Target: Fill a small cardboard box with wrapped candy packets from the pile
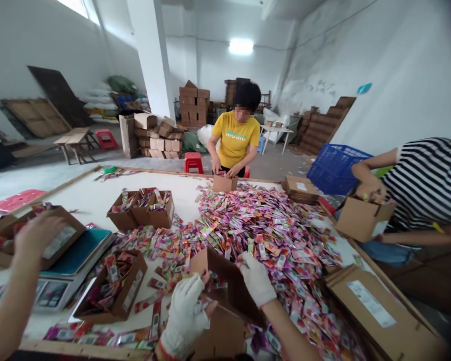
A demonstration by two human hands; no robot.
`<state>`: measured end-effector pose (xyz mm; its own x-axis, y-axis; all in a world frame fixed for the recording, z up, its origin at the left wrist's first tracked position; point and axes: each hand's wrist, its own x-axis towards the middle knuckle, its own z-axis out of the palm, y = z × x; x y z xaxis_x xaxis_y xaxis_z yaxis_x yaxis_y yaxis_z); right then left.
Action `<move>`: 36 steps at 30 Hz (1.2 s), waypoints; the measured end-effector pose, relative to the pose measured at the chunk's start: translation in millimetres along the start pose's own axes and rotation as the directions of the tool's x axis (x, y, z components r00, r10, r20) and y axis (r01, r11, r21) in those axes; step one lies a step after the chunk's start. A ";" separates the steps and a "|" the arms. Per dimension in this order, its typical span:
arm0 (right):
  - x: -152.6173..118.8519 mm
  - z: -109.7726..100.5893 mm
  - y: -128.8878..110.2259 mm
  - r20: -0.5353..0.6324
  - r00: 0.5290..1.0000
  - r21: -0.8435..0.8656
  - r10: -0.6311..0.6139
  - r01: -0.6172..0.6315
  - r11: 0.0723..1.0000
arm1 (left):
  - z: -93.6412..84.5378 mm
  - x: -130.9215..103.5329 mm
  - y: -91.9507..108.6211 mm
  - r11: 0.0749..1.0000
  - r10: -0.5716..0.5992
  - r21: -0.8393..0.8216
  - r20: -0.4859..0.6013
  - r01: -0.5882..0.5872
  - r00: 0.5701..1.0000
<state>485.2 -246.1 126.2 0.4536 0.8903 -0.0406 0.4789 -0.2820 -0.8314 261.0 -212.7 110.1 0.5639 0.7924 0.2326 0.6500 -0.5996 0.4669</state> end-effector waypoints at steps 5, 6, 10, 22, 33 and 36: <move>3.9 46.3 -20.9 0.218 0.961 -0.074 -0.168 0.188 0.979 | -8.2 4.4 -31.8 0.962 0.274 -0.078 0.325 -0.263 0.905; -0.2 49.8 -21.7 0.225 0.939 -0.068 -0.260 0.281 0.957 | -7.2 4.1 -40.9 0.967 0.255 -0.113 0.356 -0.229 0.899; -18.8 28.4 -7.0 -0.046 0.898 -0.187 -0.437 0.422 0.887 | -5.1 3.8 -67.0 0.986 0.089 -0.165 0.348 -0.033 0.933; -56.5 45.5 12.4 0.632 0.744 -0.143 -0.216 0.386 0.911 | 35.3 58.6 -13.1 0.993 -0.088 0.109 0.553 0.033 0.828; -35.0 34.2 43.0 0.309 0.951 -0.187 0.028 0.031 0.982 | 2.8 45.4 -15.1 0.935 0.272 0.103 0.404 -0.339 0.873; -48.0 39.2 33.2 0.225 0.974 -0.461 -0.007 0.113 0.880 | 14.0 47.5 -7.1 0.884 0.359 0.206 0.276 -0.420 0.892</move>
<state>449.9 -284.1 78.8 0.2692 0.9499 -0.1590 0.8189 -0.3127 -0.4812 290.3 -172.4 105.9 0.8766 0.4604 0.1399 0.4429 -0.8857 0.1392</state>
